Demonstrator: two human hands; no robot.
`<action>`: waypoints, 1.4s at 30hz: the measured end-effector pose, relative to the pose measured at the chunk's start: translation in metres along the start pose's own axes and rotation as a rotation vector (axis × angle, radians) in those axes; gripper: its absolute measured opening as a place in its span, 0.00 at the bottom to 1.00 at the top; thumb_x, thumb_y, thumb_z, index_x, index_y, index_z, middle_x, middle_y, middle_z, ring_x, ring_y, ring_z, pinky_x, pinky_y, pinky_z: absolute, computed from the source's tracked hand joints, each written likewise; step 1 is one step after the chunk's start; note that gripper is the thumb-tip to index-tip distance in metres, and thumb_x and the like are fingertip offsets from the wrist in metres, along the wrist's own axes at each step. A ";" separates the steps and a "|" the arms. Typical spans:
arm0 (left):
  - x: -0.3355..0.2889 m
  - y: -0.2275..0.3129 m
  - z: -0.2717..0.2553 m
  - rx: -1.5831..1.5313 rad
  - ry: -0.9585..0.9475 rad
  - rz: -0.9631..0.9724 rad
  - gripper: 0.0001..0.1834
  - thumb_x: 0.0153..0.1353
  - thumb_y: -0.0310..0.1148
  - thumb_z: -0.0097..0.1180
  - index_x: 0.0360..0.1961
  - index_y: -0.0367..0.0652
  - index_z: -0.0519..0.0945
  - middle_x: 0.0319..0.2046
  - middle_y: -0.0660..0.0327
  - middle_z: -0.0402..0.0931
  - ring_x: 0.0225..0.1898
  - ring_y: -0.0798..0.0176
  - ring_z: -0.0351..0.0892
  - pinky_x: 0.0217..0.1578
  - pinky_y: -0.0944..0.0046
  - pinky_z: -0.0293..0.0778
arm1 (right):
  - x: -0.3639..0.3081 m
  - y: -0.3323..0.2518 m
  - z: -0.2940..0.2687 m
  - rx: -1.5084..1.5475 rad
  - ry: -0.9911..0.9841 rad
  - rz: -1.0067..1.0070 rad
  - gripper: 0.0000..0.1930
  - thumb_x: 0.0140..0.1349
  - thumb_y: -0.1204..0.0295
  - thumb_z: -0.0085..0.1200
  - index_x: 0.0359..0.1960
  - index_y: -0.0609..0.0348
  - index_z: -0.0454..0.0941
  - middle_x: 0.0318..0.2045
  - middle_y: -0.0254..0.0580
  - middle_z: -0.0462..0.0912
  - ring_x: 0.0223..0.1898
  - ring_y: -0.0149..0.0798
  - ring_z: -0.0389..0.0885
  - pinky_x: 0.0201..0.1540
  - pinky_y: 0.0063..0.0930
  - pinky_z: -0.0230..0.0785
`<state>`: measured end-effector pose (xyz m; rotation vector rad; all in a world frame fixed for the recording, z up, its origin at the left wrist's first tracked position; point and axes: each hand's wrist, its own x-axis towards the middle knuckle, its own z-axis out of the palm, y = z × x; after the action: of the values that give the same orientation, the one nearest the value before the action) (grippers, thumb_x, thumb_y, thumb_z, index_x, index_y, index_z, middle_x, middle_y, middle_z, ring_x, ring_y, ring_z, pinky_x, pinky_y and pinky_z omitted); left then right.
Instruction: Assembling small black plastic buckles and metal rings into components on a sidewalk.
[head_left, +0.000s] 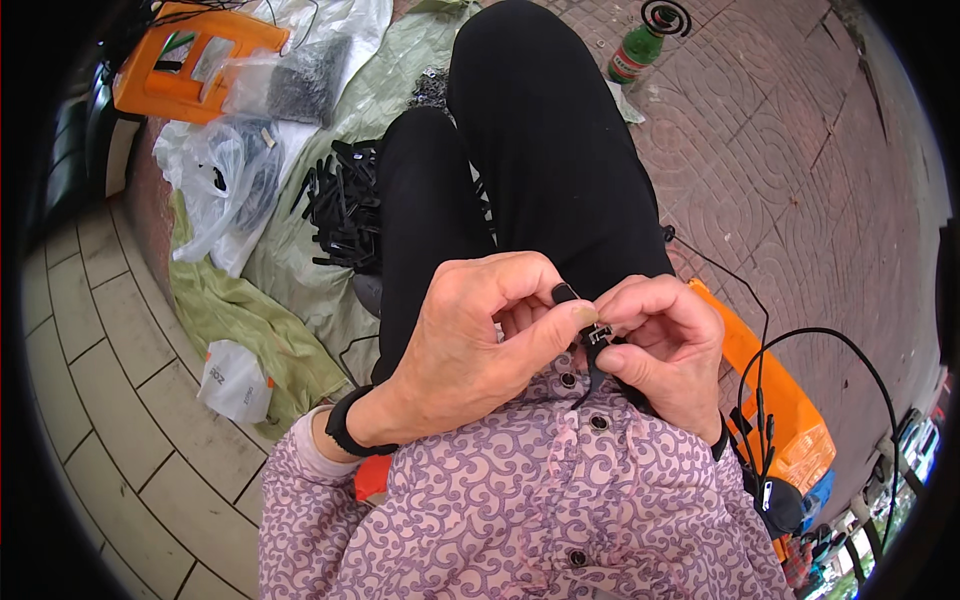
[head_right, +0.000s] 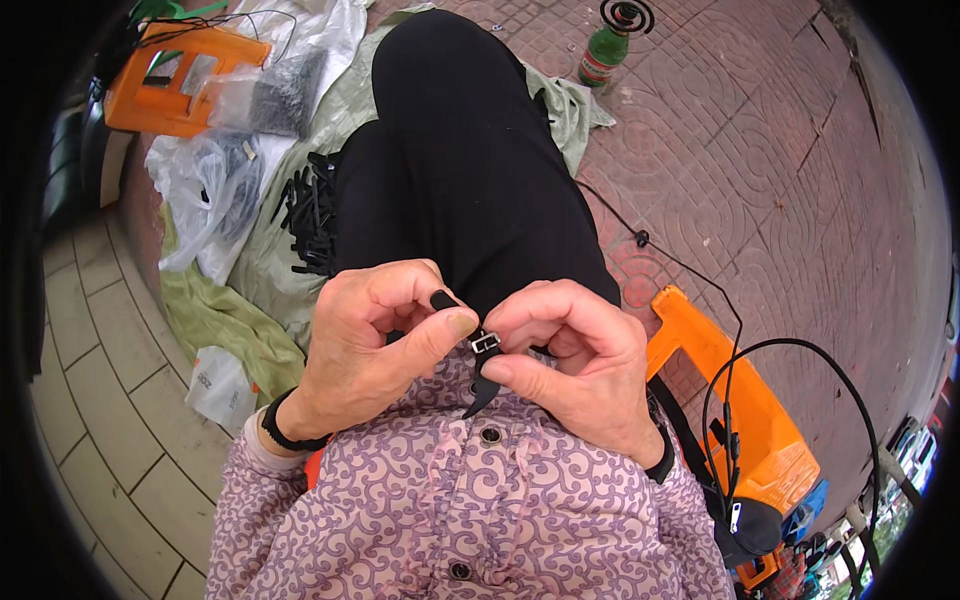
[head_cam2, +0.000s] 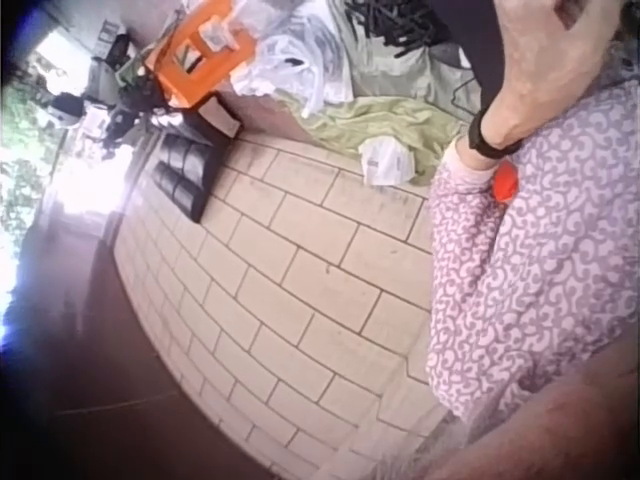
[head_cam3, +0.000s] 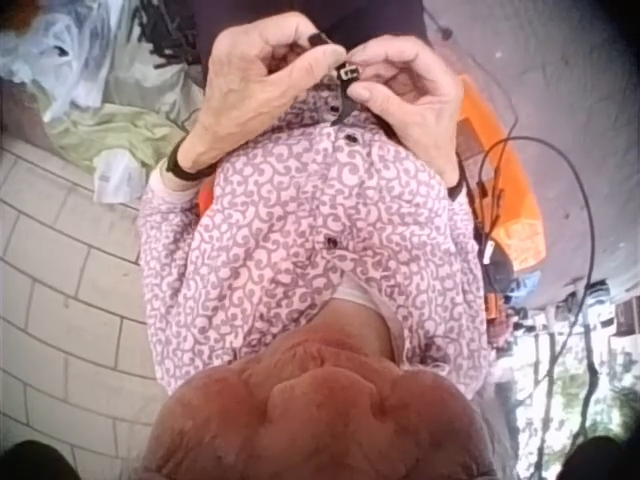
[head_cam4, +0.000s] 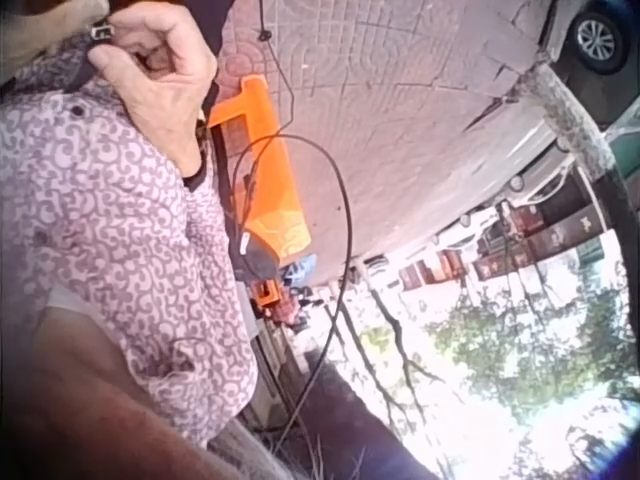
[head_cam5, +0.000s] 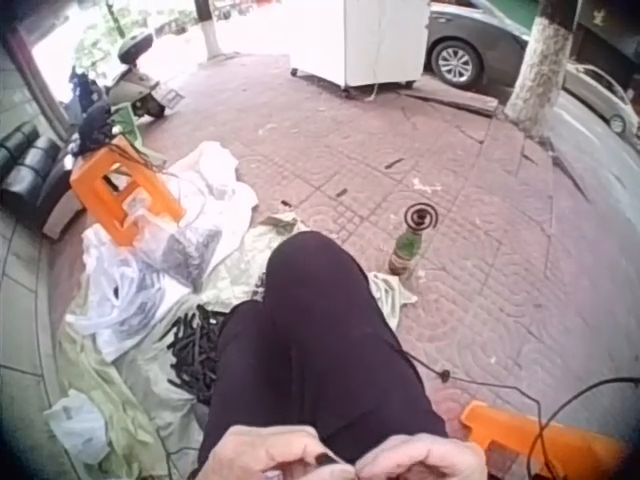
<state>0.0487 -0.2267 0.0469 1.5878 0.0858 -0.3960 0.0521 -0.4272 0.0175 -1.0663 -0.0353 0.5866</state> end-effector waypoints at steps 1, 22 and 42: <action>0.000 0.001 0.000 0.000 -0.001 0.000 0.07 0.61 0.24 0.59 0.26 0.35 0.77 0.22 0.67 0.74 0.20 0.80 0.72 0.19 0.78 0.64 | 0.002 -0.001 0.000 0.000 0.001 0.000 0.16 0.53 0.85 0.64 0.44 0.69 0.76 0.40 0.42 0.79 0.40 0.28 0.80 0.44 0.20 0.73; 0.005 0.012 0.007 -0.240 0.011 -0.278 0.15 0.65 0.33 0.58 0.22 0.36 0.75 0.14 0.67 0.72 0.16 0.82 0.68 0.15 0.78 0.59 | 0.000 0.002 0.003 0.248 -0.033 -0.044 0.11 0.53 0.90 0.60 0.37 0.68 0.77 0.39 0.50 0.78 0.33 0.27 0.77 0.31 0.16 0.71; -0.001 0.015 0.017 -0.169 0.114 -0.159 0.15 0.62 0.30 0.61 0.20 0.36 0.74 0.13 0.71 0.68 0.17 0.83 0.63 0.15 0.76 0.55 | -0.005 0.004 0.005 0.037 0.018 -0.252 0.10 0.52 0.92 0.59 0.34 0.69 0.78 0.35 0.48 0.79 0.25 0.24 0.77 0.25 0.13 0.70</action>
<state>0.0487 -0.2438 0.0613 1.4401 0.3260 -0.4104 0.0444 -0.4238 0.0182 -1.0125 -0.1406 0.3489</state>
